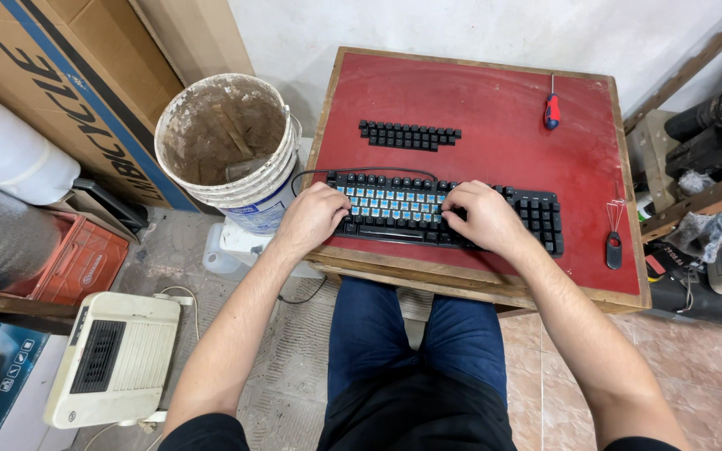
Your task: The person assembles a mechanical keyboard by inserting black keycaps into the switches on a red workbench. They work systematically across the keyboard, picking up keycaps and pressing them into place until the keyboard is fully assembled.
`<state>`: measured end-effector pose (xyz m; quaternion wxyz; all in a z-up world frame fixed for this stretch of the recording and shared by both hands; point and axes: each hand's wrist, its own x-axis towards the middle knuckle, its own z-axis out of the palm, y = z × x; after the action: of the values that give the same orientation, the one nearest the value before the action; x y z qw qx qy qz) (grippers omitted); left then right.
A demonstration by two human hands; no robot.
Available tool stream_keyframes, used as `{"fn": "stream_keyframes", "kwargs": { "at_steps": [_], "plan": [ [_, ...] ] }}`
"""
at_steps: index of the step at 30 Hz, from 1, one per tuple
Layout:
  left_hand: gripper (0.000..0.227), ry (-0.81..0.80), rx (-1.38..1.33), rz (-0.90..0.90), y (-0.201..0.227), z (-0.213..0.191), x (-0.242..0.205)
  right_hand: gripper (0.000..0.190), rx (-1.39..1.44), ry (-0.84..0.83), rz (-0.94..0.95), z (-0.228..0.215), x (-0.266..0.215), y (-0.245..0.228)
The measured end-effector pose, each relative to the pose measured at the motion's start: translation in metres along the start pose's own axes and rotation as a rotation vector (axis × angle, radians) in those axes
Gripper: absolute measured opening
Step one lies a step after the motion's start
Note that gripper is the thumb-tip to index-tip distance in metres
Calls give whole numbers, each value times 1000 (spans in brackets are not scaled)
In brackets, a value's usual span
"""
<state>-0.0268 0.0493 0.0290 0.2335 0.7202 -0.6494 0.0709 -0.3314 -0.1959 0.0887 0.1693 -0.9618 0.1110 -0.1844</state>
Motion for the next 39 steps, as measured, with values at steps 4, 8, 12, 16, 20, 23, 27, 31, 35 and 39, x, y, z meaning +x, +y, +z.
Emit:
{"fn": "stream_keyframes", "kwargs": {
  "at_steps": [4, 8, 12, 16, 20, 23, 27, 31, 35, 39],
  "plan": [
    [4, -5, 8, -1, -2, 3, -2, 8, -107, -81, -24, 13, -1, 3],
    [4, 33, 55, 31, -3, 4, -5, 10, -204, -110, -45, 8, -3, -4],
    [6, 94, 157, 53, -6, 7, -7, 19, -206, -113, -18, 10, -7, 1],
    [19, 63, 104, 43, -5, 5, -11, 20, -178, -77, -6, 0, -7, 7],
    [21, 58, 138, 42, -7, 7, -14, 21, -109, -28, 64, -14, -11, 16],
    [22, 56, 138, 28, -8, 8, -13, 18, -100, -62, 53, -14, -13, 15],
    [23, 46, 147, 8, -11, 13, -14, 19, -187, -97, 15, -15, -16, 14],
    [19, 40, 153, 0, -5, 6, -9, 10, -236, -128, 1, -9, -13, 17],
    [20, 21, 131, -29, 2, 4, -6, 8, -289, -149, -2, -8, -7, 25],
    [19, 27, 129, -20, -7, 15, -9, 5, -264, -137, -14, -8, -1, 32]
  ]
}}
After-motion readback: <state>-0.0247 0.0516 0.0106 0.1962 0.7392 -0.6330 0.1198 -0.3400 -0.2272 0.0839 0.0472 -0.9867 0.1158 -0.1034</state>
